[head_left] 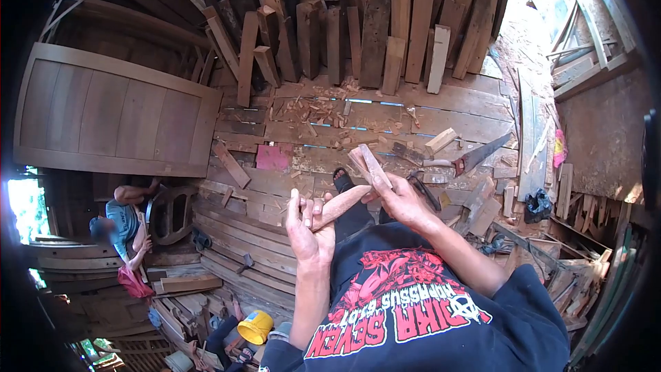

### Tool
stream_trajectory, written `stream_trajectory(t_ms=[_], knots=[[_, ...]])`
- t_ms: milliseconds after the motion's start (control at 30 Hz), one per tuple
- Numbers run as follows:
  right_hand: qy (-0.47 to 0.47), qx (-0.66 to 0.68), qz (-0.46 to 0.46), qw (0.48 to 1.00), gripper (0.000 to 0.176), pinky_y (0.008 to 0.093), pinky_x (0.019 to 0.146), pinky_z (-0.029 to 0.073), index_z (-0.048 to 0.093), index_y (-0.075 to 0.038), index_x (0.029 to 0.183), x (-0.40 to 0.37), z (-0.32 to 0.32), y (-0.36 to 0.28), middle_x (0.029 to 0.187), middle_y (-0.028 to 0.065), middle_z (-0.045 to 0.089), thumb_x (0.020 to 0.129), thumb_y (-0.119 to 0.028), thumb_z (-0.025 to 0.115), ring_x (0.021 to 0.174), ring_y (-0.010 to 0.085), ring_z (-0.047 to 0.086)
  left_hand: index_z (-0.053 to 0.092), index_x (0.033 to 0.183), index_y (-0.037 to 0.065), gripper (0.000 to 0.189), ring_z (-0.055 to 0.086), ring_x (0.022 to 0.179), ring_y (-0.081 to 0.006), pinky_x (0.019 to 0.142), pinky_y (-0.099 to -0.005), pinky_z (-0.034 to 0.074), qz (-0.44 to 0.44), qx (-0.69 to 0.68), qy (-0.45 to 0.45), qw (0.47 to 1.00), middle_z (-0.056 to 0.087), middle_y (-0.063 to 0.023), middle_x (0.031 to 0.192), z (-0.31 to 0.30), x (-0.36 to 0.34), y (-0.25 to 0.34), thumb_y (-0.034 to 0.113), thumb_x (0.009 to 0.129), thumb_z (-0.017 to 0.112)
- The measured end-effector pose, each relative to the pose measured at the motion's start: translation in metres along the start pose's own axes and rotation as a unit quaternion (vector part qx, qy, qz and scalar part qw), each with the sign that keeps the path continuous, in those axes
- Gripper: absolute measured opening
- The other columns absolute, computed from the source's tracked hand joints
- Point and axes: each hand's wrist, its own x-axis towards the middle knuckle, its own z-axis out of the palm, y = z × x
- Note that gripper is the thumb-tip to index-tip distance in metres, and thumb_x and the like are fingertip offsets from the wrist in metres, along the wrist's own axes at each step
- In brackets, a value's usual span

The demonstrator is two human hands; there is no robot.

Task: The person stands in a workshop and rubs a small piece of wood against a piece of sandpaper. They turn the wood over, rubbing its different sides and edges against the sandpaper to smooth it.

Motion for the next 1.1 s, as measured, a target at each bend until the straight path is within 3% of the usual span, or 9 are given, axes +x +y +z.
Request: stream_trajectory(t_ms=[200,233,367,467,500,633,700,900,1100], knots=[[-0.022,0.068,-0.025,0.997,0.061,0.0310,0.086,0.052,0.063,-0.001,0.130,-0.001,-0.007,-0.018,0.093,0.0072,0.075,0.108,-0.056,0.048,0.091,0.0119,0.068,0.066,0.105,0.005,0.014,0.068,0.098,-0.0164,0.095,-0.0386,0.057,-0.016,0.223,-0.026,0.974,0.070,-0.0072,0.095,0.002,-0.006,0.005,0.017,0.107,0.059],[-0.025,0.076,-0.007,0.997,0.061,0.0301,0.084,0.052,0.063,-0.001,0.128,-0.001,-0.010,-0.021,0.093,0.0066,0.074,0.108,-0.056,0.048,0.088,0.0114,0.068,0.066,0.122,0.000,0.024,0.071,0.105,-0.0190,0.082,-0.0327,0.061,-0.019,0.258,-0.072,0.963,0.074,-0.0134,0.113,-0.005,-0.003,0.004,0.018,0.107,0.059],[-0.021,0.081,-0.012,0.996,0.057,0.0283,0.077,0.052,0.064,-0.001,0.123,0.002,-0.019,-0.026,0.095,0.0067,0.072,0.108,-0.055,0.050,0.082,0.0102,0.063,0.061,0.137,0.000,0.040,0.073,0.080,-0.0157,0.062,-0.0243,0.059,-0.087,0.436,-0.122,0.888,0.074,-0.0136,0.109,-0.010,-0.007,0.001,0.028,0.110,0.055],[-0.016,0.115,-0.075,0.990,0.053,0.0294,0.078,0.052,0.064,-0.001,0.122,0.007,-0.014,-0.020,0.096,0.0070,0.072,0.109,-0.051,0.052,0.083,0.0111,0.063,0.061,0.133,0.000,0.045,0.071,0.072,-0.0137,0.059,-0.0243,0.057,-0.144,0.467,-0.201,0.849,0.074,-0.0130,0.104,-0.019,-0.006,0.001,0.038,0.113,0.047],[-0.008,0.095,-0.077,0.992,0.052,0.0299,0.079,0.052,0.064,-0.001,0.122,0.007,-0.012,-0.021,0.095,0.0067,0.072,0.109,-0.050,0.052,0.085,0.0119,0.064,0.060,0.122,0.000,0.051,0.063,0.058,-0.0103,0.052,-0.0235,0.051,-0.133,0.501,-0.228,0.824,0.070,-0.0084,0.086,-0.023,-0.005,-0.005,0.046,0.114,0.039],[0.038,0.019,-0.105,0.994,0.052,0.0320,0.082,0.053,0.063,0.001,0.121,0.004,-0.001,-0.020,0.095,0.0064,0.071,0.110,-0.048,0.052,0.088,0.0155,0.066,0.057,0.108,0.002,0.054,0.046,0.046,-0.0083,0.044,-0.0247,0.039,-0.146,0.523,-0.208,0.813,0.052,-0.0003,0.064,-0.012,-0.014,-0.018,0.051,0.114,0.034],[0.067,-0.020,-0.131,0.989,0.052,0.0350,0.081,0.055,0.062,0.003,0.122,0.004,0.002,-0.018,0.094,0.0097,0.072,0.109,-0.047,0.053,0.087,0.0207,0.069,0.058,0.109,0.003,0.056,0.047,0.046,-0.0090,0.041,-0.0246,0.038,-0.145,0.510,-0.206,0.822,0.053,-0.0007,0.065,-0.015,-0.013,-0.020,0.054,0.113,0.033],[0.100,-0.313,-0.213,0.920,0.052,0.0574,0.070,0.057,0.054,0.000,0.136,-0.011,0.014,-0.026,0.087,0.0308,0.071,0.104,-0.041,0.059,0.083,0.0501,0.070,0.056,0.105,0.004,0.057,0.043,0.044,-0.0083,0.039,-0.0240,0.035,-0.098,0.462,-0.128,0.872,0.050,-0.0003,0.064,-0.022,-0.004,-0.028,0.055,0.113,0.032],[0.104,-0.302,-0.195,0.927,0.043,0.0570,0.063,0.057,0.057,-0.003,0.125,0.001,0.009,-0.034,0.080,0.0283,0.070,0.103,-0.040,0.061,0.078,0.0488,0.070,0.054,0.102,0.006,0.051,0.039,0.043,-0.0075,0.038,-0.0243,0.034,-0.093,0.508,-0.117,0.848,0.048,0.0004,0.064,-0.018,-0.005,-0.028,0.051,0.114,0.033]])
